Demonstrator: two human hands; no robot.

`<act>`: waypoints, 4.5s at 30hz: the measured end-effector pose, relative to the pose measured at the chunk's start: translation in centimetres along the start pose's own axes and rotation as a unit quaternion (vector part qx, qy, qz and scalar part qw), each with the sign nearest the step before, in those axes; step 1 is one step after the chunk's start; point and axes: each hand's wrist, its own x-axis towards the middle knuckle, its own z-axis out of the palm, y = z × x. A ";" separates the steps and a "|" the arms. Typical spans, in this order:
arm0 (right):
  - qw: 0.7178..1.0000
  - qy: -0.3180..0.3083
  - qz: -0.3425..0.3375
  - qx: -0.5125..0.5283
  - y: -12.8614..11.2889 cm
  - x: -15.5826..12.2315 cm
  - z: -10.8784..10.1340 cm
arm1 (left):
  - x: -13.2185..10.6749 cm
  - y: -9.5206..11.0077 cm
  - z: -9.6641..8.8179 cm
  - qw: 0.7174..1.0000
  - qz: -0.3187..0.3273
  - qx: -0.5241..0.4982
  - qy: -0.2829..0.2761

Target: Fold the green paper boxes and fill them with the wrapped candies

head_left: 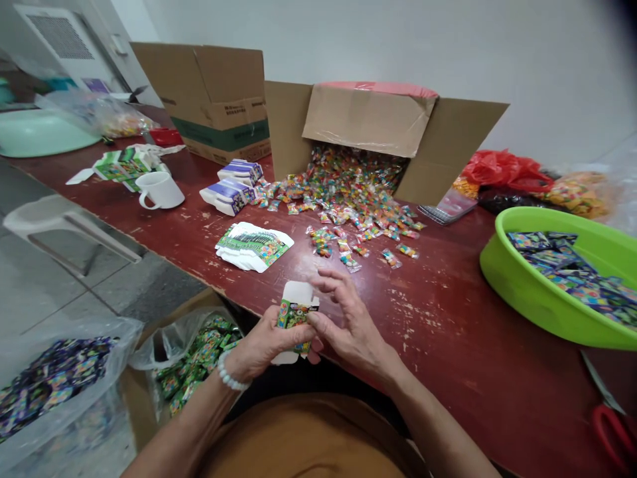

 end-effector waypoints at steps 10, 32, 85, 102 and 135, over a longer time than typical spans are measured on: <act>0.977 0.059 0.137 0.155 1.9 0.5 1.5 | 0.6 -0.5 0.6 0.988 0.050 0.091 0.113; 0.944 0.025 0.207 0.256 2.7 1.0 0.9 | -0.1 -0.6 0.6 0.982 0.069 -0.054 0.169; 0.997 0.017 -0.005 0.069 2.5 0.7 1.4 | 0.6 -0.8 2.2 0.963 -0.005 -0.229 0.143; 0.963 -0.010 0.184 0.199 1.5 2.2 1.4 | 0.9 -2.7 1.4 0.979 -0.002 -0.128 0.161; 0.897 0.208 0.211 -0.328 13.0 5.8 -13.4 | -3.8 -3.0 -1.8 0.993 -0.119 0.002 -0.001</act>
